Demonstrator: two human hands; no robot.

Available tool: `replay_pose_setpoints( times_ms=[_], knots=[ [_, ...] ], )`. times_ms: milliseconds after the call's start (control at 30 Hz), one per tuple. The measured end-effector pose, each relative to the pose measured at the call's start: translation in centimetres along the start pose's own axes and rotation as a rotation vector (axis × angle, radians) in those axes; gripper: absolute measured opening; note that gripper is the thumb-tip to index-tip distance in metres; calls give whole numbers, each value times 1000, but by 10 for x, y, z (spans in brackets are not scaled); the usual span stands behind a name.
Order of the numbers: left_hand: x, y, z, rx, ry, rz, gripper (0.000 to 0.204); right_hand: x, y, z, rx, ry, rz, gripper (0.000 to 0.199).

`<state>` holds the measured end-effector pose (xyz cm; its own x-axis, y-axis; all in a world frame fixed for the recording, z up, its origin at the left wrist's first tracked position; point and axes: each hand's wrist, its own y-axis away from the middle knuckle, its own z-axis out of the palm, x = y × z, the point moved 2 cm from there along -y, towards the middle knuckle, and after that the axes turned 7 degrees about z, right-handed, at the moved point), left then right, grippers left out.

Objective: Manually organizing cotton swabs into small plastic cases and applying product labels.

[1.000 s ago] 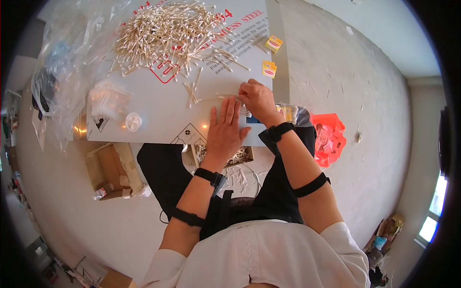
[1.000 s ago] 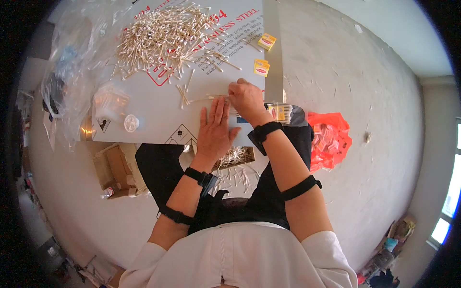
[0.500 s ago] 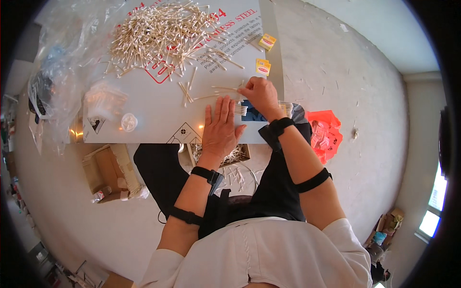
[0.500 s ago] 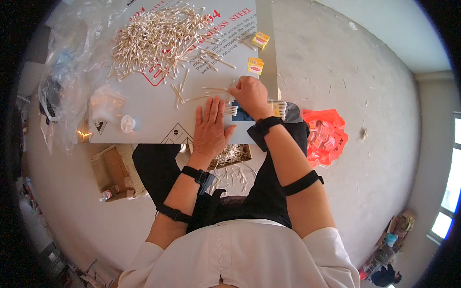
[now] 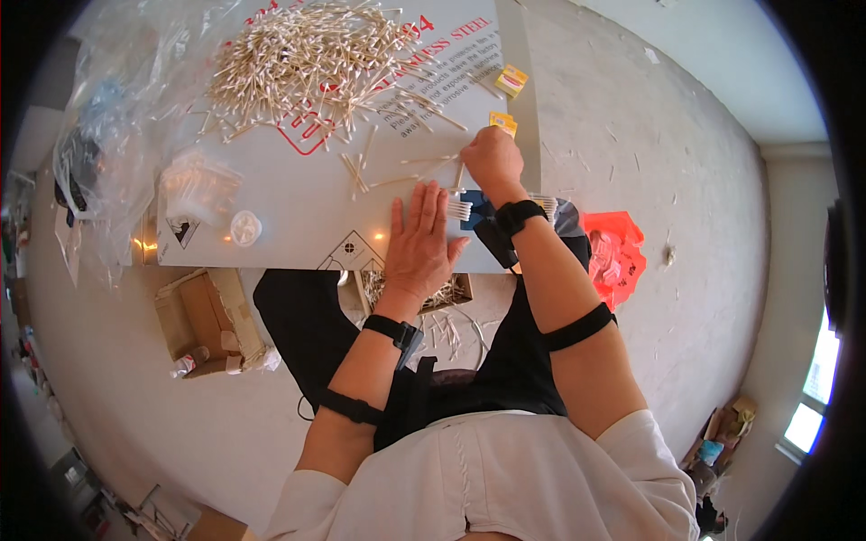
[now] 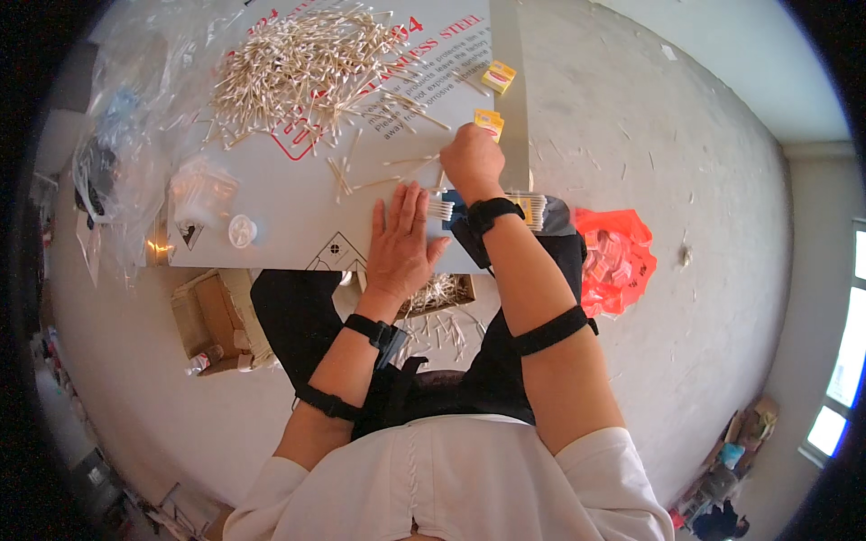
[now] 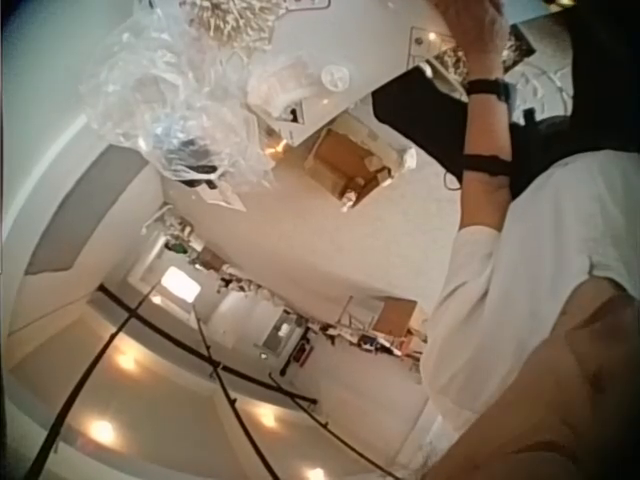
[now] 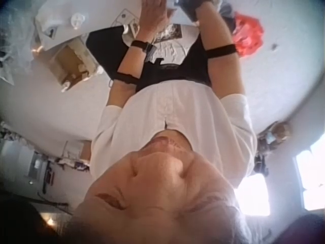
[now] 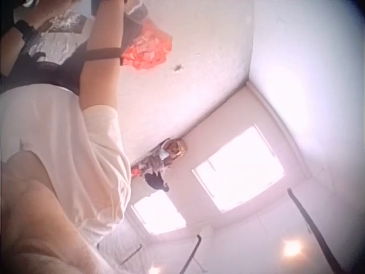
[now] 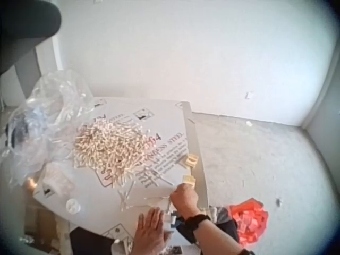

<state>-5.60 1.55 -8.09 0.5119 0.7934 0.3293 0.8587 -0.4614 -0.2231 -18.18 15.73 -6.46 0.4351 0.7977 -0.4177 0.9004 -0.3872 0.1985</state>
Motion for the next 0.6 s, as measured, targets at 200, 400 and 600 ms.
replay_pose_setpoints(
  times_ms=[200, 400, 600],
  knots=[
    [1, -2, 0, -5, 3, -9, 81, 1, -13, -7, 38, -28, 25, 27],
    [0, -1, 0, -30, 22, -31, 80, 3, 8, -13, -91, 74, 20, 26],
    [2, -1, 1, -40, -11, -32, 79, 4, 24, -3, 0, -39, 62, 23]
  ],
)
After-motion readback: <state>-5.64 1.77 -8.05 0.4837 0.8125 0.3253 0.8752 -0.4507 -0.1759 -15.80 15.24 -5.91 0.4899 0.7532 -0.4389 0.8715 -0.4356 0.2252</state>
